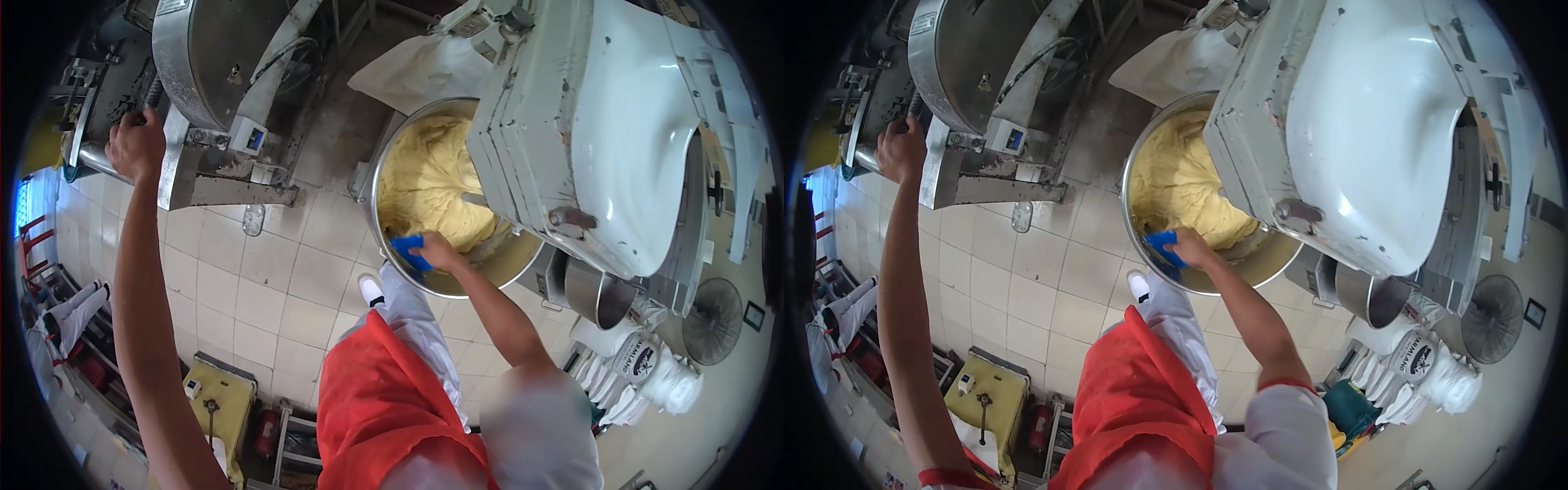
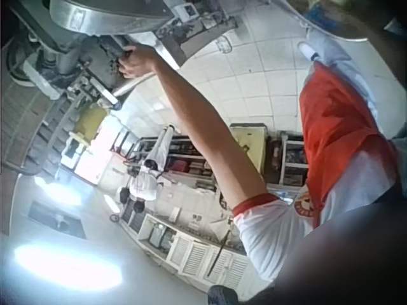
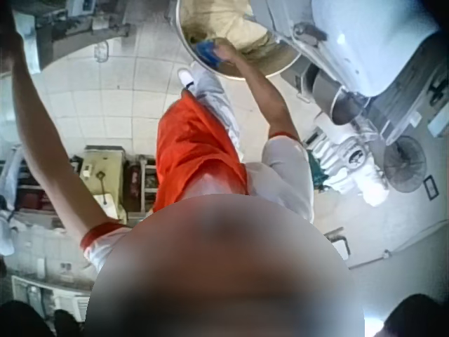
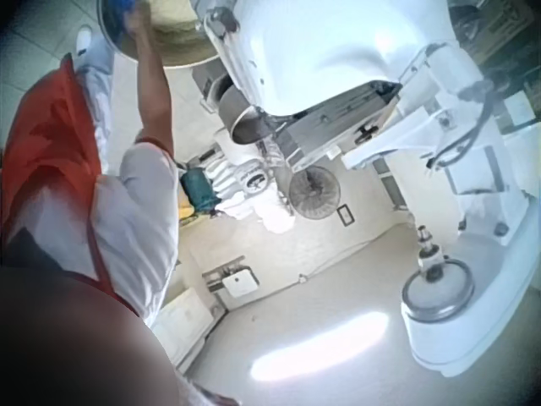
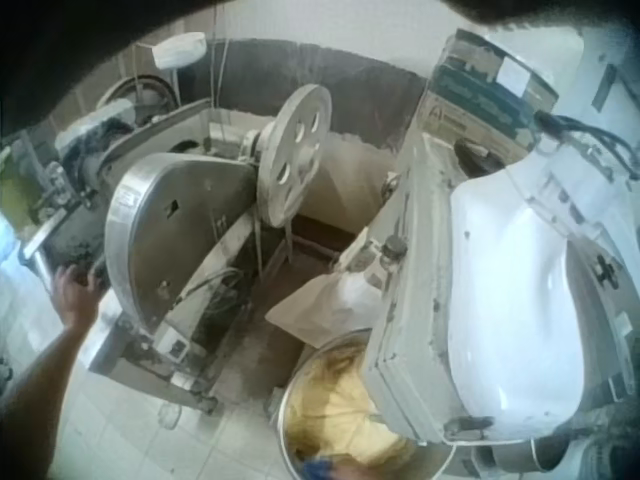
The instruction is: The person uses a scraper to push dough down from the sides of a large stand mixer bowl, adds liquid from a container into the moving dough, and wipes the top of the mixer housing.
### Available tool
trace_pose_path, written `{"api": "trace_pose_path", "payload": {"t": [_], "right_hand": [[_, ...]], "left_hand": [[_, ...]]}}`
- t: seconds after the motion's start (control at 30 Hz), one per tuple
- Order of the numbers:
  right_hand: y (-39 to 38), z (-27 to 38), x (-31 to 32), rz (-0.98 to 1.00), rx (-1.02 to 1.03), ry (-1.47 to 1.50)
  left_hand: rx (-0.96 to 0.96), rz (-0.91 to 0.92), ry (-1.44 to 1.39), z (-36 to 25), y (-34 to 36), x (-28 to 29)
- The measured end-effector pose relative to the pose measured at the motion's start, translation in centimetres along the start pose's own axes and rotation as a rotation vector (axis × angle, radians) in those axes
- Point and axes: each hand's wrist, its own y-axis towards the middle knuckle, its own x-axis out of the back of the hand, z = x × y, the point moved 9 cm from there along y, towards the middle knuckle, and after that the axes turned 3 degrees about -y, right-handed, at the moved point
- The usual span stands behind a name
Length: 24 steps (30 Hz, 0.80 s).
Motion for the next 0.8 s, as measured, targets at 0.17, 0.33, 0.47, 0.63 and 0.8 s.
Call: {"api": "trace_pose_path", "payload": {"t": [0.17, 0.33, 0.47, 0.63, 0.8], "right_hand": [[-9.6, -3.5, 2.4, -0.080, -0.078, 0.079], [-4.2, -6.5, -2.0, -0.015, -0.024, -0.382], [-2.5, 2.9, -1.3, -0.235, 0.012, 0.063], [10.1, 1.9, -1.7, -0.652, 0.057, -0.082], [14.3, 0.6, -0.6, -0.523, -0.311, -0.227]], "left_hand": [[-0.002, -0.031, -0.020, 0.5, 0.5, -0.3], [-0.037, -0.016, -0.013, -0.7, 0.9, -1.0], [-0.003, -0.035, -0.026, 1.9, 0.1, -1.3], [0.026, -0.045, -0.020, 1.0, 0.5, -1.7], [-0.019, -0.038, 0.011, 0.3, 0.6, -1.4]]}}
